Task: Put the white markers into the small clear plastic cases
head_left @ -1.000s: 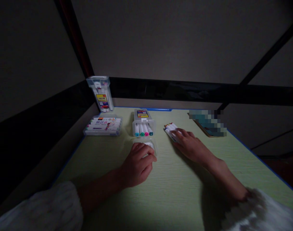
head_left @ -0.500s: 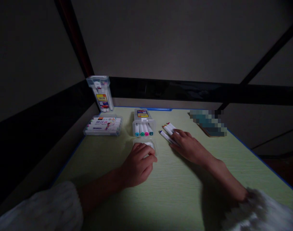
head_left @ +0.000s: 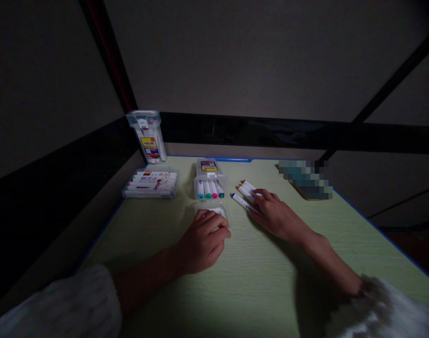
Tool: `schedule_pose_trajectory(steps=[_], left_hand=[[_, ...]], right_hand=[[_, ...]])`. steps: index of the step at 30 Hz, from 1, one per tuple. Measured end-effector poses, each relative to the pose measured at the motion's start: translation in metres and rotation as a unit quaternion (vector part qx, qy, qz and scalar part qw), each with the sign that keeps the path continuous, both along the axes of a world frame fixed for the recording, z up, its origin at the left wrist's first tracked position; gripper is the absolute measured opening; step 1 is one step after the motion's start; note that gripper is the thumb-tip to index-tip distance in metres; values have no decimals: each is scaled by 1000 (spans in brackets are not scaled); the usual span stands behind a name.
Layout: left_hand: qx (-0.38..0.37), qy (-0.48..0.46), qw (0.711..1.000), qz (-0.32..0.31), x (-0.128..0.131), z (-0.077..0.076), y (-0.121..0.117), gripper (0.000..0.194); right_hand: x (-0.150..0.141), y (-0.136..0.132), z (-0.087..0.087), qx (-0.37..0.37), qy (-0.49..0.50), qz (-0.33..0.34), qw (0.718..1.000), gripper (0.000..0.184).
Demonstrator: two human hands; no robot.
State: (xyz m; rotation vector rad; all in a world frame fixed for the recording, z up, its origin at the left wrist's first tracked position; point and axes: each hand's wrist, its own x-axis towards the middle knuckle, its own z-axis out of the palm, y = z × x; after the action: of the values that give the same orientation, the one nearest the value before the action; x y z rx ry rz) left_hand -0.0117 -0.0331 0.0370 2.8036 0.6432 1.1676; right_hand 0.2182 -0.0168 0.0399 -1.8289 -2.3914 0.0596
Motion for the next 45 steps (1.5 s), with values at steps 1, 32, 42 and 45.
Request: schedule_pose_trajectory(steps=[1, 32, 42, 45], left_hand=[[1, 1, 1000, -2, 0, 0, 0, 17], [13, 13, 1000, -19, 0, 0, 1, 17], [16, 15, 999, -27, 0, -2, 3, 16], [14, 16, 999, -27, 0, -3, 3, 15]], right_hand=[[0, 0, 0, 1, 2, 0, 1000, 35], [0, 1, 0, 2, 25, 26, 999, 29], [2, 3, -4, 21, 32, 36, 999, 26], [1, 2, -4, 29, 38, 39, 998, 22]])
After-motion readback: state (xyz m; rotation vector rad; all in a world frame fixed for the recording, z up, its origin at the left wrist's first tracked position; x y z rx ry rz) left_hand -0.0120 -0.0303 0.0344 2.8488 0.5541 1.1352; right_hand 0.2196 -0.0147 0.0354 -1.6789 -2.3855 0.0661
